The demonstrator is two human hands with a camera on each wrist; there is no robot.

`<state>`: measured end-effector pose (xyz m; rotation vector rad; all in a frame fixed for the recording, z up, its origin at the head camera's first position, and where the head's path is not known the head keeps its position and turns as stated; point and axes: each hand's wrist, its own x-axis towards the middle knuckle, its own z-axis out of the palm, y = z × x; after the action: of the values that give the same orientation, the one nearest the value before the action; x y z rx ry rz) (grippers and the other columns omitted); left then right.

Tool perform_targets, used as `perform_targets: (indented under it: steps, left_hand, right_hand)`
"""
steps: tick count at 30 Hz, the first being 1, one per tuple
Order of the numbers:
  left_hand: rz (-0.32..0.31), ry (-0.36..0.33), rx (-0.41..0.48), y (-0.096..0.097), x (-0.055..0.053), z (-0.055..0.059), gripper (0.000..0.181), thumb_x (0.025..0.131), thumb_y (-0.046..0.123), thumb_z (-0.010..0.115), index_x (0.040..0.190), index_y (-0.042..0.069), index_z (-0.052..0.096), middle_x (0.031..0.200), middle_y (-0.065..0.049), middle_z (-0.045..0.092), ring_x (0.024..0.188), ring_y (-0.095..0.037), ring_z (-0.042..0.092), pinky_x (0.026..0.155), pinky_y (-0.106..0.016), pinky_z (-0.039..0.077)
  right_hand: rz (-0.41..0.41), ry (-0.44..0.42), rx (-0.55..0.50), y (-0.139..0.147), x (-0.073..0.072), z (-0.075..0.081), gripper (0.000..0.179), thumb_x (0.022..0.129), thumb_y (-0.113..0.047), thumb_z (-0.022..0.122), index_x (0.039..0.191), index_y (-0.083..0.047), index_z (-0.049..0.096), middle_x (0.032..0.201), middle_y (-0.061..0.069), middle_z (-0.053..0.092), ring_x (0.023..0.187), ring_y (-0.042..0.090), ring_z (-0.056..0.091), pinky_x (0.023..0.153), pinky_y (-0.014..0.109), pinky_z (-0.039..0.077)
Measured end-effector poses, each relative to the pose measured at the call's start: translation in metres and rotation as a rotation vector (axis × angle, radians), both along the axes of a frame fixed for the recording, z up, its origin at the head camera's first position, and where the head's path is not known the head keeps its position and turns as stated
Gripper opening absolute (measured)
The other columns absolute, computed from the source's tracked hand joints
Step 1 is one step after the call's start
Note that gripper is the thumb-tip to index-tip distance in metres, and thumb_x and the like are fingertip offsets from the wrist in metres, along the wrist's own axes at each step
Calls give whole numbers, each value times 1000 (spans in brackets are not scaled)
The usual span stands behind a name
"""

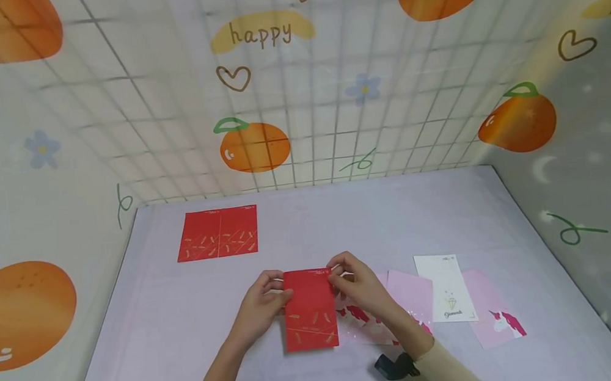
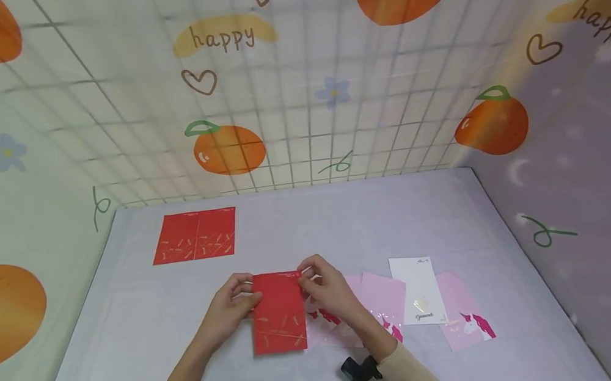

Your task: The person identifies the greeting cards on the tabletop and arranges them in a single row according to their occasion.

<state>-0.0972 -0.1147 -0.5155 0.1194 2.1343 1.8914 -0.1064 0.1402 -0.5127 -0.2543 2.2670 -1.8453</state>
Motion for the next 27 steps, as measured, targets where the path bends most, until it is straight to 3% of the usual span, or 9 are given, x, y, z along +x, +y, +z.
perform_targets:
  steps: [10,16,24,27]
  left_hand:
    - [21,-30,0,3,2,-3,39,94,12,71,129,12,54,107,-10,62,88,-25,69,74,-37,60]
    - [19,-26,21,2,5,-1,41,94,12,71,130,10,53,107,-12,63,90,-27,70,74,-37,60]
    - [-29,11,44,-4,11,0,43,94,20,72,131,12,52,109,-13,63,90,-28,70,76,-37,59]
    - [-38,5,48,-6,13,0,42,94,19,71,131,13,53,109,-14,63,89,-28,70,76,-37,59]
  right_hand:
    - [-4,0,-16,2,1,5,26,97,-15,66,121,-13,55,100,9,64,76,30,68,68,40,59]
    - [-12,19,-29,3,-7,11,24,98,-15,65,120,-11,56,100,11,64,76,30,68,69,48,59]
    - [-28,29,-43,7,-21,18,25,98,-15,65,120,-9,56,99,13,64,76,31,67,66,38,58]
    - [-46,25,-47,7,-24,19,24,98,-12,63,121,-7,56,101,15,64,77,32,66,67,40,58]
